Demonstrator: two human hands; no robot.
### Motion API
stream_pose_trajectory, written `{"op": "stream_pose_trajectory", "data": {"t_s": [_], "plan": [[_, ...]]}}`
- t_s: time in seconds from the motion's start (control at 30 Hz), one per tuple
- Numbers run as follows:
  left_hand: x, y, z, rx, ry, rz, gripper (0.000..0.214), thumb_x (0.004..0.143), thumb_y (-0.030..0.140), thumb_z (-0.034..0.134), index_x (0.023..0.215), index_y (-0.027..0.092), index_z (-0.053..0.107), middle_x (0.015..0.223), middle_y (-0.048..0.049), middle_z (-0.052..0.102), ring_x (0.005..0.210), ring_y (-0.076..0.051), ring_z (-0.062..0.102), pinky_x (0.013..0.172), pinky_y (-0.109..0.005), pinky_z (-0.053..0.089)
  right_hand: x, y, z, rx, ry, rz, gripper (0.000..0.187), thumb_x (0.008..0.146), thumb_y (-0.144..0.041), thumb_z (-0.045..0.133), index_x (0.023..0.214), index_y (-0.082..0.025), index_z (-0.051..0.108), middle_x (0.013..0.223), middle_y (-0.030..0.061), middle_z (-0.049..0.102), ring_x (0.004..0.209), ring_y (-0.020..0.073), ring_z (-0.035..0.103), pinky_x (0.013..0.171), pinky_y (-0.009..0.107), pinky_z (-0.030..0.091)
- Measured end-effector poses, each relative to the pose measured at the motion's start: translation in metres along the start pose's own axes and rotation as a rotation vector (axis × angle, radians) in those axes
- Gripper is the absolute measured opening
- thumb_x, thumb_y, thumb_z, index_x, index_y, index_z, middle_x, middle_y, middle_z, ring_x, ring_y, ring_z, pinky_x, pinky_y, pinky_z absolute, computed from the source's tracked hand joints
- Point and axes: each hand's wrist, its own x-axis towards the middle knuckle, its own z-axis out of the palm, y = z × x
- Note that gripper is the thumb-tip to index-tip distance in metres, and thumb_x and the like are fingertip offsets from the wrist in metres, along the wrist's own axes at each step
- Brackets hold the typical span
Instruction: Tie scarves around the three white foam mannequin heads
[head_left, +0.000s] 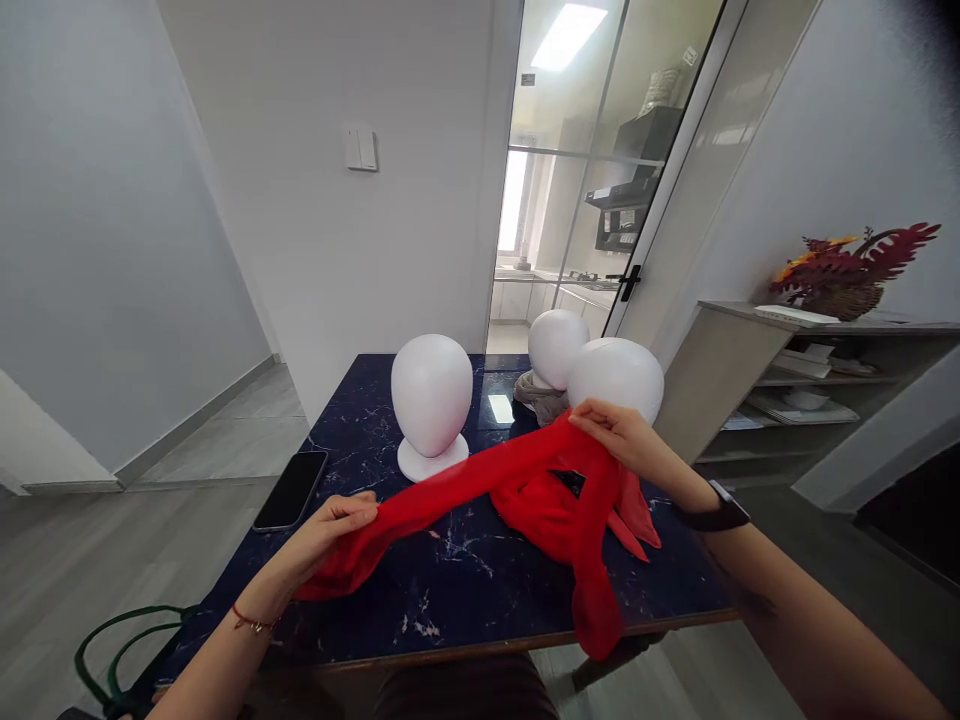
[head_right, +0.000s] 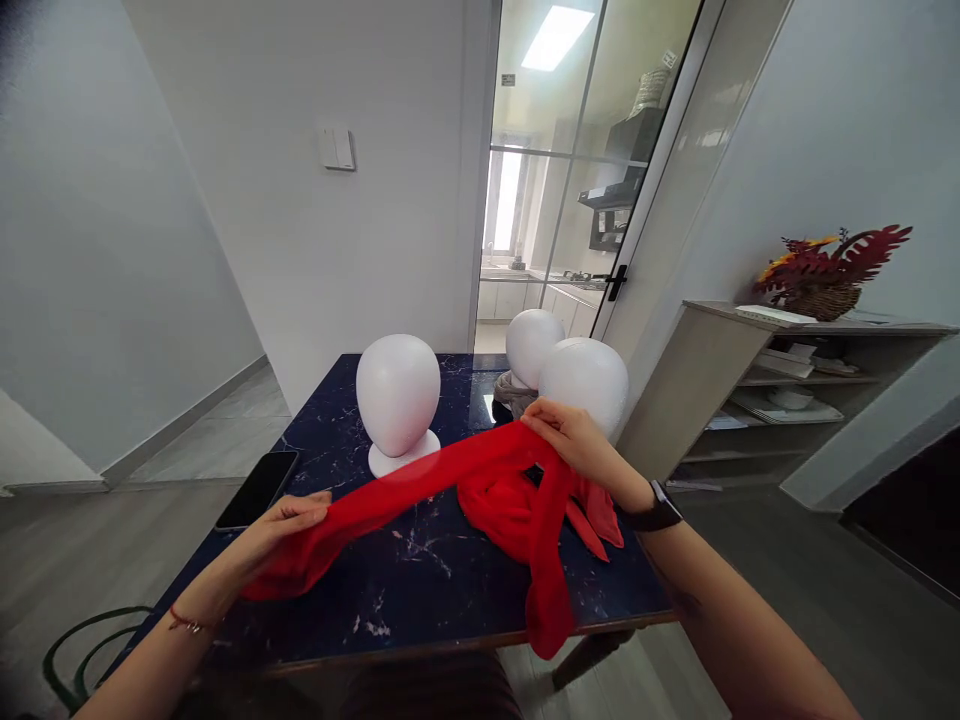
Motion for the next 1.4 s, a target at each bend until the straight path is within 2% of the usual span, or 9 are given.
{"op": "stream_pose_trajectory", "data": {"t_s": [0.23,0.4,0.63,0.73,0.87,1.0,1.13,1.3,1.4], "plan": [[-0.009,0.038,0.009,0.325,0.233,0.211,0.024,0.086,0.036,0.055,0.077,0.020,0.069,0.100,-0.0049,0.053,0.093,-0.017,0.051,0.081,-0.026,0.039,-0.003,0.011,0.024,0.072,0.184,0.089,0.032,0.089,-0.052,0.042,0.081,-0.022,0.051,0.070,0.0003,0.056,0.064,0.0155,0.050,0.059,0.027,0.041],[-0.012,0.053,0.005,0.467,0.445,0.346,0.022,0.088,0.036,0.052,0.085,0.023,0.069,0.106,-0.0035,0.057,0.099,-0.017,0.053,0.089,-0.026,0.038,0.000,0.012,0.019,0.254,0.271,0.134,0.035,0.085,-0.057,0.046,0.083,-0.023,0.048,0.063,-0.0034,0.048,0.054,0.0128,0.042,0.048,0.024,0.035],[-0.013,0.055,0.008,0.421,0.493,0.261,0.028,0.088,0.044,0.047,0.087,0.021,0.062,0.084,-0.0014,0.060,0.079,-0.016,0.054,0.070,-0.023,0.042,-0.001,-0.002,0.008,0.216,0.260,0.129,0.035,0.085,-0.057,0.046,0.085,-0.023,0.049,0.058,-0.0045,0.045,0.050,0.0116,0.039,0.045,0.023,0.031],[-0.009,0.050,0.013,0.368,0.421,0.155,0.033,0.089,0.048,0.043,0.080,0.020,0.056,0.066,0.0024,0.051,0.059,-0.012,0.044,0.054,-0.021,0.036,-0.002,-0.001,0.010,0.230,0.196,0.129,0.035,0.086,-0.058,0.045,0.084,-0.023,0.049,0.064,-0.0032,0.050,0.056,0.0126,0.045,0.050,0.024,0.036],[-0.012,0.057,0.011,0.397,0.306,0.107,0.032,0.087,0.048,0.045,0.077,0.020,0.054,0.071,0.0017,0.054,0.062,-0.012,0.048,0.056,-0.021,0.038,-0.008,-0.006,0.005,0.160,-0.037,0.083,0.035,0.087,-0.056,0.043,0.090,-0.022,0.051,0.071,-0.0013,0.058,0.062,0.0145,0.052,0.057,0.025,0.042],[-0.017,0.068,0.002,0.737,0.047,0.053,0.024,0.075,0.032,0.060,0.097,0.023,0.060,0.091,-0.0012,0.064,0.084,-0.019,0.058,0.074,-0.026,0.044,-0.015,-0.010,-0.004,-0.110,-0.185,-0.072,0.042,0.075,-0.048,0.065,0.107,-0.022,0.057,0.106,0.0054,0.064,0.094,0.0230,0.059,0.082,0.031,0.045],[-0.015,0.062,-0.005,1.124,-0.165,-0.068,0.017,0.068,0.011,0.046,0.070,0.021,0.060,0.072,-0.0021,0.062,0.074,-0.020,0.059,0.072,-0.029,0.042,-0.017,0.009,0.001,-0.339,-0.376,-0.105,0.021,0.077,-0.027,0.059,0.096,-0.021,0.065,0.094,0.0061,0.069,0.087,0.0236,0.062,0.079,0.032,0.044],[-0.012,0.045,-0.012,1.244,0.071,-0.032,0.022,0.072,0.011,0.040,0.079,0.021,0.059,0.092,-0.0051,0.059,0.074,-0.019,0.059,0.069,-0.030,0.042,-0.020,0.040,0.020,-0.349,-0.187,-0.033,0.025,0.070,-0.009,0.047,0.086,-0.020,0.063,0.087,0.0053,0.067,0.079,0.0208,0.060,0.072,0.031,0.043],[-0.009,0.023,-0.014,1.201,0.010,-0.038,0.021,0.071,0.012,0.045,0.084,0.020,0.059,0.115,-0.0075,0.055,0.084,-0.020,0.062,0.079,-0.032,0.044,-0.025,0.051,0.037,-0.258,-0.258,-0.010,0.022,0.066,-0.008,0.047,0.078,-0.020,0.061,0.083,0.0046,0.065,0.077,0.0198,0.058,0.072,0.031,0.044]]}}
